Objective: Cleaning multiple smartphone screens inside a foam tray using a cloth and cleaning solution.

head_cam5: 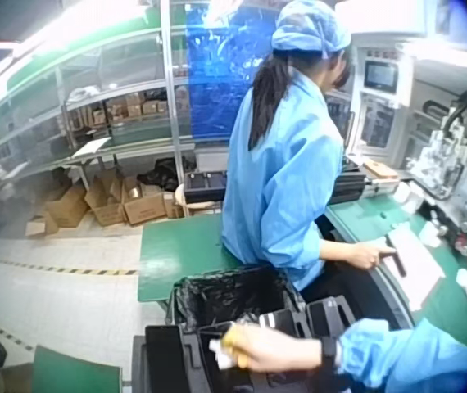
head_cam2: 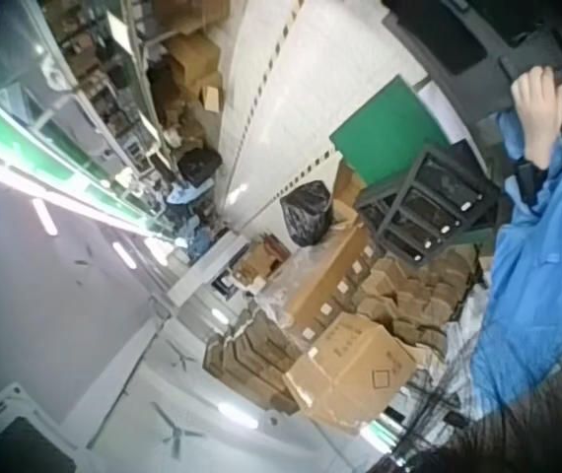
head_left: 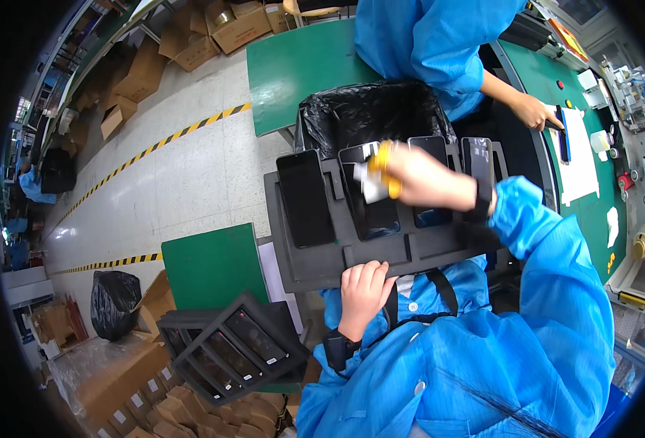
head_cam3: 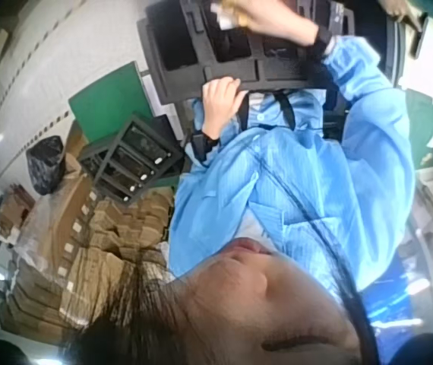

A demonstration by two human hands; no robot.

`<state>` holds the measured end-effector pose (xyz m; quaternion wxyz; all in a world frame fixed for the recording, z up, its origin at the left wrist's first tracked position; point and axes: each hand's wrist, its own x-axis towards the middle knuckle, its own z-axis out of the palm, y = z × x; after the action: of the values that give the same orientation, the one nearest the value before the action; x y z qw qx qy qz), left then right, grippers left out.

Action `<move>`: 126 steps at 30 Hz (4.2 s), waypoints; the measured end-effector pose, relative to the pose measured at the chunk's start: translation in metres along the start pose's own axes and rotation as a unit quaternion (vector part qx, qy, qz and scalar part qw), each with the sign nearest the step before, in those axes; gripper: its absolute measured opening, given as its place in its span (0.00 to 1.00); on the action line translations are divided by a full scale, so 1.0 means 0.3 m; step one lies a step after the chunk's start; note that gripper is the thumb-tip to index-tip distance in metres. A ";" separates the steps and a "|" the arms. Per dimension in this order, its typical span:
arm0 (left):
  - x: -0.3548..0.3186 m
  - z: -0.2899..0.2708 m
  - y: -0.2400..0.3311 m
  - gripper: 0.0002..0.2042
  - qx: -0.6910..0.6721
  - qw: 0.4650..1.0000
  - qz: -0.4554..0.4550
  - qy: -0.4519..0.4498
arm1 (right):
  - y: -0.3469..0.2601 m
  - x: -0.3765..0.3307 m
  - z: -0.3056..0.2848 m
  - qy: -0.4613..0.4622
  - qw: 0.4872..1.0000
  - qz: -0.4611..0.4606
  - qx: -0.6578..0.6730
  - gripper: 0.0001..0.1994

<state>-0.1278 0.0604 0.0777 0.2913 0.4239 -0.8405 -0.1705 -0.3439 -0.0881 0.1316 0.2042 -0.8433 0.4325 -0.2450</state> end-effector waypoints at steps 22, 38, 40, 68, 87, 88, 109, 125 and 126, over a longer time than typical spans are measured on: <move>-0.053 -0.076 -0.062 0.17 0.052 0.998 -0.046 0.002 | -0.007 0.371 0.182 0.015 0.998 -0.053 -0.027 0.10; -0.062 -0.066 -0.085 0.16 0.017 0.998 -0.060 0.019 | -0.095 0.375 0.255 0.012 0.998 -0.005 -0.061 0.17; -0.065 -0.065 -0.083 0.16 0.016 0.998 -0.058 0.018 | -0.112 0.358 0.293 0.037 0.996 0.005 -0.080 0.18; -0.049 -0.094 -0.069 0.14 0.023 0.999 -0.026 0.010 | -0.181 0.018 0.038 0.079 0.987 0.108 0.090 0.10; -0.057 -0.094 -0.071 0.14 0.017 0.999 -0.040 0.009 | -0.006 0.378 0.133 0.124 0.989 -0.019 -0.078 0.07; -0.054 -0.093 -0.069 0.14 0.014 0.999 -0.039 0.009 | -0.049 0.335 0.163 0.091 0.992 -0.029 -0.082 0.06; 0.009 -0.255 -0.198 0.20 0.069 0.964 -0.225 0.122 | -0.009 -0.379 -0.320 0.230 0.914 0.293 0.163 0.11; 0.026 -0.192 -0.283 0.34 -0.304 0.894 -0.316 0.091 | 0.178 -0.963 -0.185 0.367 0.690 0.341 0.522 0.12; 0.035 -0.189 -0.288 0.33 -0.270 0.906 -0.317 0.078 | 0.160 -0.983 -0.191 0.383 0.685 0.346 0.514 0.12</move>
<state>-0.0437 -0.0006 0.0791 0.3904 0.5849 -0.5579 -0.4408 -0.5571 0.1230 0.0809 0.4928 -0.2291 0.5400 -0.6427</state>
